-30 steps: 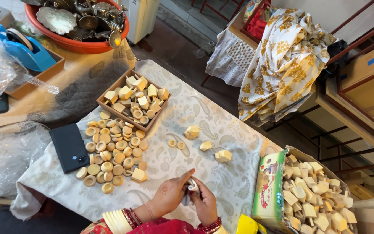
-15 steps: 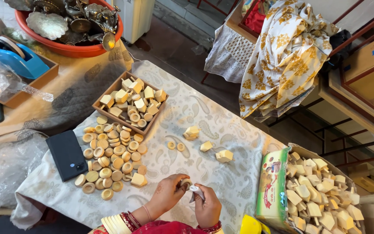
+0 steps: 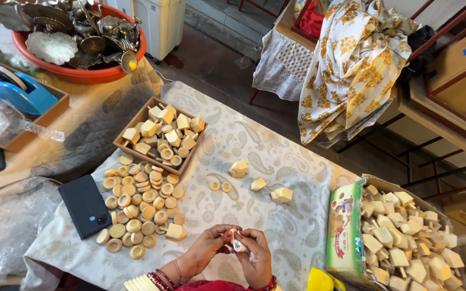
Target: The recorder is cleaning or applying a substance to small wooden pieces, possibly for handicrafts or furniture parts.
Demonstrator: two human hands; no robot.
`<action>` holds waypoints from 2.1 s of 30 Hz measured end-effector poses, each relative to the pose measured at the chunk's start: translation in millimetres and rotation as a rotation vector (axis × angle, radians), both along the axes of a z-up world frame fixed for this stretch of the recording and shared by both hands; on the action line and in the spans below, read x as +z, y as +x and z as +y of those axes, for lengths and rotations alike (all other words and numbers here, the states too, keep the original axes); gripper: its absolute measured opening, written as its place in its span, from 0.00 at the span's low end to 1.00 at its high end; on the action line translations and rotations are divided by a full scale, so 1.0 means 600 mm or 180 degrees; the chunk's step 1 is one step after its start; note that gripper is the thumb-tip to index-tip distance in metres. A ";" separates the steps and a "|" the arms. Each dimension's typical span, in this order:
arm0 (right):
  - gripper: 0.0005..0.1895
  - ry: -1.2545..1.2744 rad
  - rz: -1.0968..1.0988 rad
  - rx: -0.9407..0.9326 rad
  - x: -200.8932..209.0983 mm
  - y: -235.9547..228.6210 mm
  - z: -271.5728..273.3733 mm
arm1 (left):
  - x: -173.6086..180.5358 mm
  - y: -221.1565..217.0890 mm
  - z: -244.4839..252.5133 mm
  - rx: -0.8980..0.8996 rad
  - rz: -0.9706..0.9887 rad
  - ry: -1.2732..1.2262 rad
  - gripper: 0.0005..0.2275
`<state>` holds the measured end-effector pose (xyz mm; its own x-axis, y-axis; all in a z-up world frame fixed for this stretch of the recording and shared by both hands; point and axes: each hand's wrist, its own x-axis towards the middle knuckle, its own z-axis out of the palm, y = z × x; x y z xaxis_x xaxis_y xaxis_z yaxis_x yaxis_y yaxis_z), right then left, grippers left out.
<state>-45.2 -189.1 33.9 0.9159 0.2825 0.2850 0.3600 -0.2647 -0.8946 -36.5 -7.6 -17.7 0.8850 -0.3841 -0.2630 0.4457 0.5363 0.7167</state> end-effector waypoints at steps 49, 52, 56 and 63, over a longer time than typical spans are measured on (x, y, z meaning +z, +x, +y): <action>0.11 0.1195 0.2856 -0.0453 -0.360 -0.017 -0.115 | -0.218 0.351 0.052 0.1301 -0.2134 0.4474 0.11; 0.11 0.1199 0.2907 -0.0480 -0.357 -0.014 -0.113 | -0.202 0.336 0.067 0.1266 -0.1877 0.4236 0.16; 0.11 0.1061 0.2899 -0.0544 -0.348 -0.011 -0.112 | -0.139 0.267 0.093 0.1338 -0.2274 0.4430 0.17; 0.11 0.0580 0.2749 -0.0522 -0.315 -0.006 -0.109 | -0.111 0.152 0.147 0.0044 -0.2032 0.6637 0.07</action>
<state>-48.5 -254.4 -155.0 0.8568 0.1470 -0.4943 -0.4876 -0.0811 -0.8693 54.7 80.6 -84.5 0.9974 -0.0099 0.0716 -0.0185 -0.9927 0.1194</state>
